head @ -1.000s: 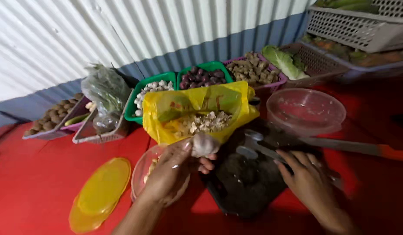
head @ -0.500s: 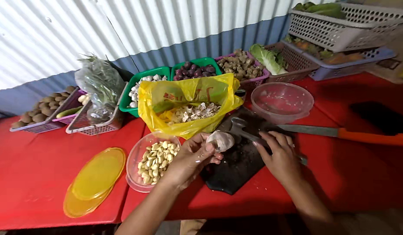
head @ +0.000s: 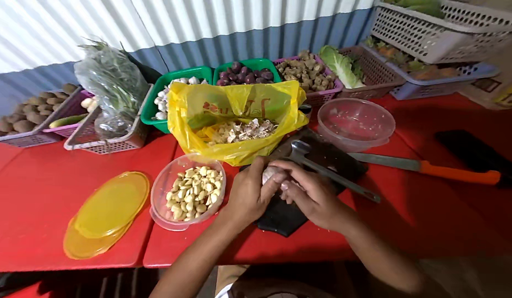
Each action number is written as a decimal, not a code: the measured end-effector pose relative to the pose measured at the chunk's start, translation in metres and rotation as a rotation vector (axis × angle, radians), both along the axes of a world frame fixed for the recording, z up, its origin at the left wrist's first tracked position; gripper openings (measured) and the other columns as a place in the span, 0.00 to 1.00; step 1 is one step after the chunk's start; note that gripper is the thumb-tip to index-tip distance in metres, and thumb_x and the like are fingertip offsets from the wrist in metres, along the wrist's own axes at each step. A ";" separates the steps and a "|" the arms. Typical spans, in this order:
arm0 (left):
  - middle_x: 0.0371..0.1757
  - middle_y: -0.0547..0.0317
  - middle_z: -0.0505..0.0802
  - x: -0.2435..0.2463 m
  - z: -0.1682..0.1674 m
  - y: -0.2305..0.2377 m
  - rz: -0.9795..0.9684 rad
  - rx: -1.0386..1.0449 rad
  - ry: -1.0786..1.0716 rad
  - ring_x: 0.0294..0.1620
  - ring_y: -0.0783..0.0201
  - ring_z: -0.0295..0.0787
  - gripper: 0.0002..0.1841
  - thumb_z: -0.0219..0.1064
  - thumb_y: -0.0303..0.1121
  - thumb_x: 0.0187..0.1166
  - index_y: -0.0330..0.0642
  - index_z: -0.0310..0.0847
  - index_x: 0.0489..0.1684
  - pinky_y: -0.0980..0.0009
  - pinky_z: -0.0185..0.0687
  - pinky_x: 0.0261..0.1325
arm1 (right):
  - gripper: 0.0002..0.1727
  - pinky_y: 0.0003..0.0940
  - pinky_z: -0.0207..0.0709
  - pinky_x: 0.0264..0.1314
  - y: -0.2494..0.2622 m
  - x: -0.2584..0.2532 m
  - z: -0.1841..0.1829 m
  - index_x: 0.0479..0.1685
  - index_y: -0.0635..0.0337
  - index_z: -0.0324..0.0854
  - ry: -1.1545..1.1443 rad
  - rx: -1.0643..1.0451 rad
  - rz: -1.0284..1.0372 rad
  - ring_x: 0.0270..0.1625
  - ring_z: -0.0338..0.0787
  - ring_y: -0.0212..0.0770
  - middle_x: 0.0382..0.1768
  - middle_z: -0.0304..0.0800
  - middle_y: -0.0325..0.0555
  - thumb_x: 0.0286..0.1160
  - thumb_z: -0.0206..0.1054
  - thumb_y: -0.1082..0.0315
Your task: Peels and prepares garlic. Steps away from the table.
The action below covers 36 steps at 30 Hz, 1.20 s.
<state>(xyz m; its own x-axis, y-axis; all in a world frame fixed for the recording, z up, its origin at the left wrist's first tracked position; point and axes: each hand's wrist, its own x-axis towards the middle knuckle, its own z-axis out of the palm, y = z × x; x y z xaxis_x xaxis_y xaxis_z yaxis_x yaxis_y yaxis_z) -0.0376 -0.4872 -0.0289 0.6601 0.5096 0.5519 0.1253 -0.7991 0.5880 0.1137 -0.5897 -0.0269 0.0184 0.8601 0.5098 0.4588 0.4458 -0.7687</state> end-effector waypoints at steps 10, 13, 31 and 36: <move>0.28 0.50 0.93 0.017 -0.022 0.024 0.018 0.494 -0.040 0.26 0.56 0.90 0.34 0.39 0.52 0.93 0.33 0.89 0.55 0.62 0.85 0.30 | 0.18 0.15 0.79 0.34 0.024 0.018 -0.029 0.56 0.66 0.69 0.030 -0.069 0.099 0.31 0.81 0.17 0.35 0.81 0.34 0.91 0.47 0.58; 0.27 0.51 0.93 0.020 -0.043 0.024 0.067 0.472 -0.076 0.25 0.57 0.90 0.33 0.40 0.50 0.92 0.33 0.90 0.55 0.63 0.86 0.31 | 0.16 0.14 0.74 0.32 0.028 0.008 -0.047 0.56 0.64 0.68 0.130 -0.117 0.041 0.29 0.76 0.15 0.34 0.77 0.30 0.89 0.46 0.58; 0.28 0.51 0.91 0.036 -0.056 -0.002 0.039 0.008 -0.191 0.29 0.58 0.91 0.28 0.46 0.49 0.91 0.35 0.86 0.38 0.60 0.87 0.31 | 0.19 0.10 0.77 0.39 0.027 -0.029 -0.066 0.43 0.44 0.73 0.488 -0.009 -0.356 0.34 0.81 0.11 0.31 0.80 0.14 0.96 0.39 0.49; 0.30 0.48 0.92 0.053 -0.059 -0.002 0.067 -0.107 -0.327 0.32 0.60 0.91 0.38 0.37 0.56 0.92 0.32 0.86 0.35 0.61 0.88 0.37 | 0.19 0.13 0.78 0.51 0.038 -0.030 -0.054 0.37 0.55 0.74 0.474 0.047 -0.491 0.40 0.81 0.12 0.33 0.78 0.22 0.93 0.38 0.63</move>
